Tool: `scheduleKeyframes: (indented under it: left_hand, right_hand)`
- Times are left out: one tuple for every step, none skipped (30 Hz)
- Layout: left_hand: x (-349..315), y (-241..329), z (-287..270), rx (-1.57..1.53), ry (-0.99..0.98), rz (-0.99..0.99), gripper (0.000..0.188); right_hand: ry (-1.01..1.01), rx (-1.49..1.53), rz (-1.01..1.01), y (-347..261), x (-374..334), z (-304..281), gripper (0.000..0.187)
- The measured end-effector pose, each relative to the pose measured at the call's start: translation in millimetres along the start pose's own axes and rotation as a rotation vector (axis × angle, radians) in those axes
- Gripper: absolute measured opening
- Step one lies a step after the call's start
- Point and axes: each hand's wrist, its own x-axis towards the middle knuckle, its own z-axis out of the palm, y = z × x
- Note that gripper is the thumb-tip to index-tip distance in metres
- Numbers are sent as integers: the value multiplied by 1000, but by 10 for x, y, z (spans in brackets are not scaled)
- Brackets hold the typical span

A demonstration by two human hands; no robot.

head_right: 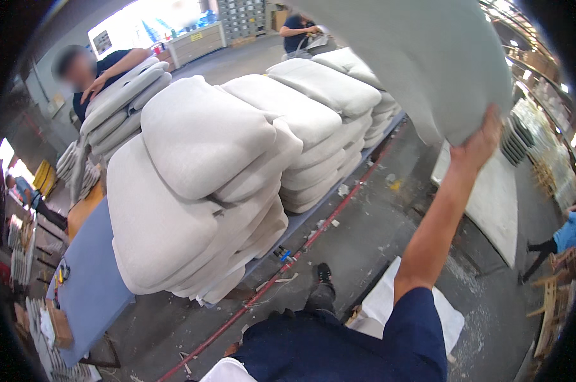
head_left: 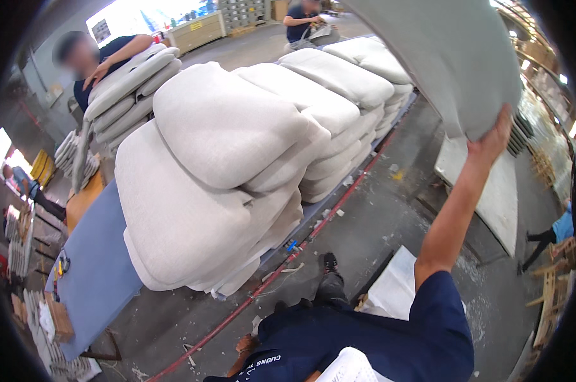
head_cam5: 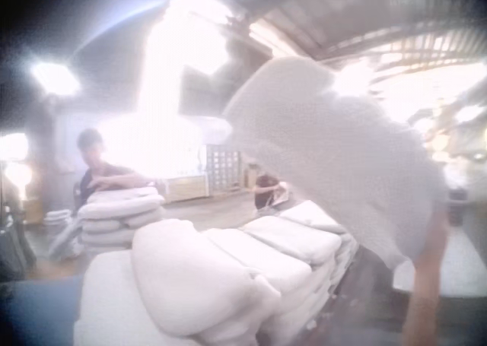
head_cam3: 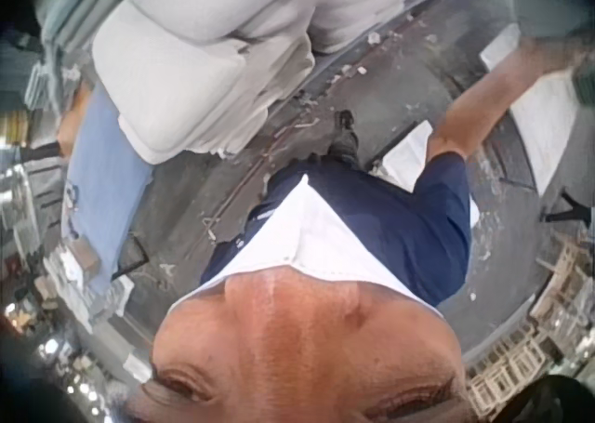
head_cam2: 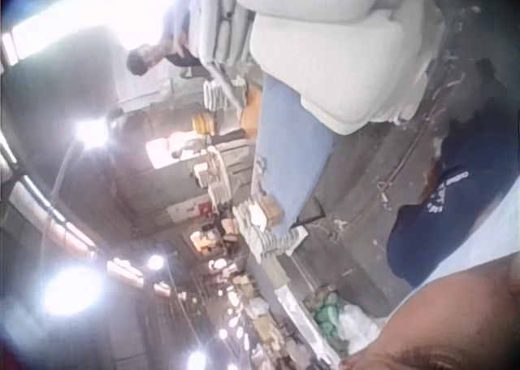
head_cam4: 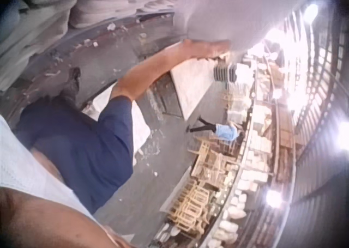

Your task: The person repeatedly picks up white cushion covers from a wooden pallet on the floor and stacks them onto a table. They handle the items one at a time, moving between the pallet and the table throughout the clip.

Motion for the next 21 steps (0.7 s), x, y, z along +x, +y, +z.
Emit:
scheduleKeyframes:
  left_hand:
    - [-43, 82, 22, -8, 15, -24, 49]
    - [-49, 212, 84, -37, 26, -52, 49]
    - [11, 225, 120, -134, -47, -92, 50]
    - [11, 419, 224, -218, -20, -158, 49]
    - [-154, 567, 240, -291, 5, -230, 48]
    - [-292, 764, 252, -364, 30, -301, 47]
    - [-387, 976, 254, -411, 95, -397, 46]
    - [-548, 1126, 384, -443, 141, -499, 46]
    - [-521, 1337, 486, -493, 152, -457, 48]
    - [-504, 1469, 664, -540, 163, -432, 50]
    - [-516, 1559, 862, -595, 182, -434, 52]
    - [-446, 1740, 993, -641, 190, -389, 55]
    - [-468, 1943, 1189, -679, 213, -408, 53]
    - [-483, 2184, 1292, -690, 204, -397, 53]
    - [-536, 2385, 1337, -693, 189, -403, 53]
    - [-623, 2543, 1389, -694, 185, -422, 54]
    - [-670, 2690, 1445, -702, 179, -440, 54]
    - [-712, 2825, 1514, -721, 163, -456, 54]
    - [-705, 2972, 1557, -733, 129, -452, 54]
    - [-710, 3125, 1606, -735, 89, -445, 55]
    - [-778, 3226, 1655, -738, 64, -461, 55]
  right_hand:
    - [-67, -17, -10, 329, 187, 97, 44]
    - [-142, -27, -24, 631, 341, 252, 43]
    - [-187, 46, 11, 876, 491, 404, 43]
    - [-244, 128, 46, 1087, 566, 672, 43]
    - [-293, 204, 89, 1290, 663, 877, 43]
    - [-321, 213, 149, 1532, 784, 986, 43]
    - [-337, 241, 223, 1819, 891, 1118, 44]
    - [-356, 248, 307, 2091, 928, 1191, 44]
    - [-392, 252, 342, 2243, 1073, 1232, 45]
    - [-427, 256, 394, 2530, 1242, 1337, 46]
    - [-467, 277, 471, 2949, 1318, 1508, 47]
    - [-553, 236, 519, 3137, 1514, 1613, 49]
    - [-650, 208, 594, 3431, 1564, 1779, 51]
    - [-742, 160, 650, 3695, 1653, 1835, 53]
    - [-845, -34, 736, 4021, 1697, 1810, 56]
    - [-947, -212, 814, 4415, 1677, 1819, 58]
    - [-1048, -394, 854, 4715, 1669, 1922, 61]
    - [-1227, -639, 609, 5005, 1573, 1950, 57]
    - [-1361, -948, 284, 5268, 1553, 1913, 56]
    - [-1409, -1220, -30, 5511, 1608, 1825, 56]
    - [-1256, -1019, -32, 5634, 1587, 1726, 55]
